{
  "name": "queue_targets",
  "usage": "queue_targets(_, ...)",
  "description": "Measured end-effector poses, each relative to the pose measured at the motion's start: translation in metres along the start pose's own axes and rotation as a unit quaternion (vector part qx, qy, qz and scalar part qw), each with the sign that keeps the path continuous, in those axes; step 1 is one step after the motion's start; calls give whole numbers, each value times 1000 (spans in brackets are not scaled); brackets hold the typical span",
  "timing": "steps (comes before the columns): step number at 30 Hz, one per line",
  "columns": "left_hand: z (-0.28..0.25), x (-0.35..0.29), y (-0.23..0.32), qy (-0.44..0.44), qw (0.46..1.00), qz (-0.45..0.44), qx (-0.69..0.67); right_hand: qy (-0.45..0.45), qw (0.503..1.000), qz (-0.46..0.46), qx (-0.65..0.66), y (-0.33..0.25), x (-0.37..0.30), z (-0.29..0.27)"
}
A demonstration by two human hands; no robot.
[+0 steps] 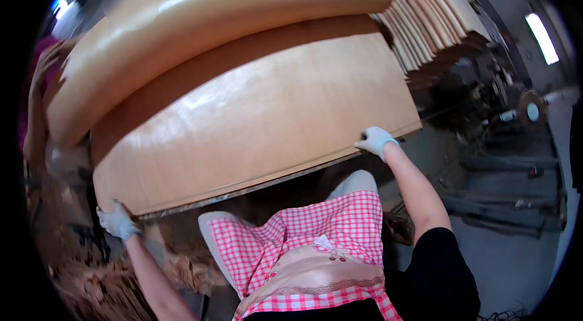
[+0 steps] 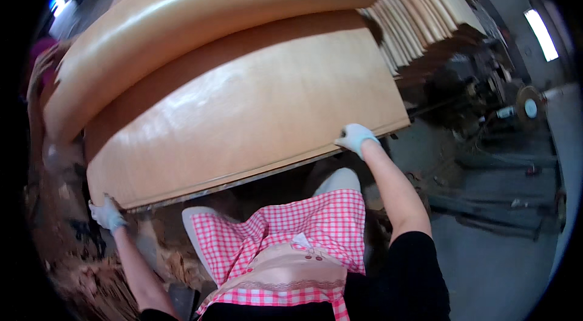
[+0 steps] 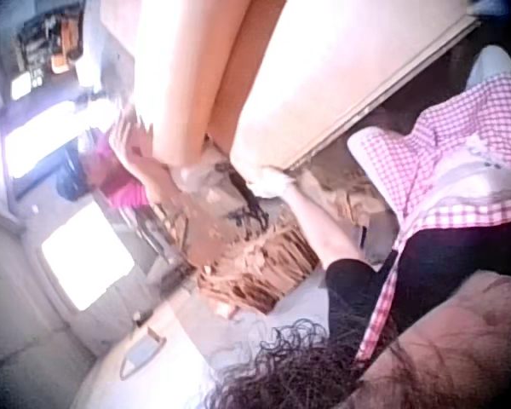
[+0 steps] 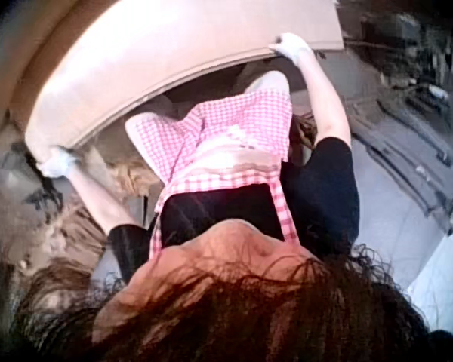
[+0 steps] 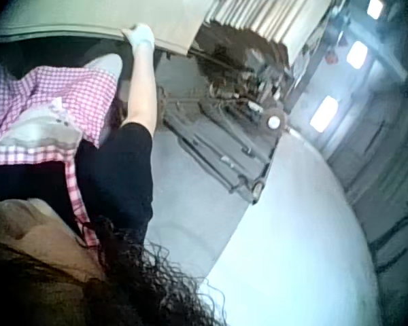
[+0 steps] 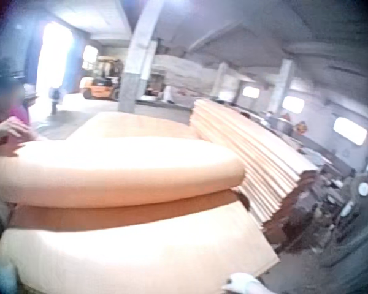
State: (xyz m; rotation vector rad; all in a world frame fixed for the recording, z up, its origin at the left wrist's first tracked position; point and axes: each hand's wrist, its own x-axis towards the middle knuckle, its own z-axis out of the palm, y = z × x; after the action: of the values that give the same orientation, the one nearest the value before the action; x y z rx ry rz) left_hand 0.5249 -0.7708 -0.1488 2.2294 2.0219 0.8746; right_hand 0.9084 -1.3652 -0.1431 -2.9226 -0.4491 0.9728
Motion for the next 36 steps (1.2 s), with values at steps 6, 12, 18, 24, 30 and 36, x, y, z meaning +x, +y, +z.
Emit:
queue_targets(6,-22,-262,209,-300,846,431,-90,2,999,-38,7,6,7,11)
queue_targets(12,-13,-314,237,-385,822,417,-48,-30,994,-61,88,35,3,-5)
queue_targets(18,-6,-314,233,-382,822,422,-24,56,995,79,3,216,18,-50)
queue_targets(24,-8,-317,236,-381,829,409,-11,151,962,193,120,276,42,-17)
queue_targets(30,-31,-328,220,-469,821,321,-62,459,802,134,358,171,-12,-3)
queue_targets(36,-113,-364,248,-438,689,353,-458,165,813,-166,533,-42,-122,36)
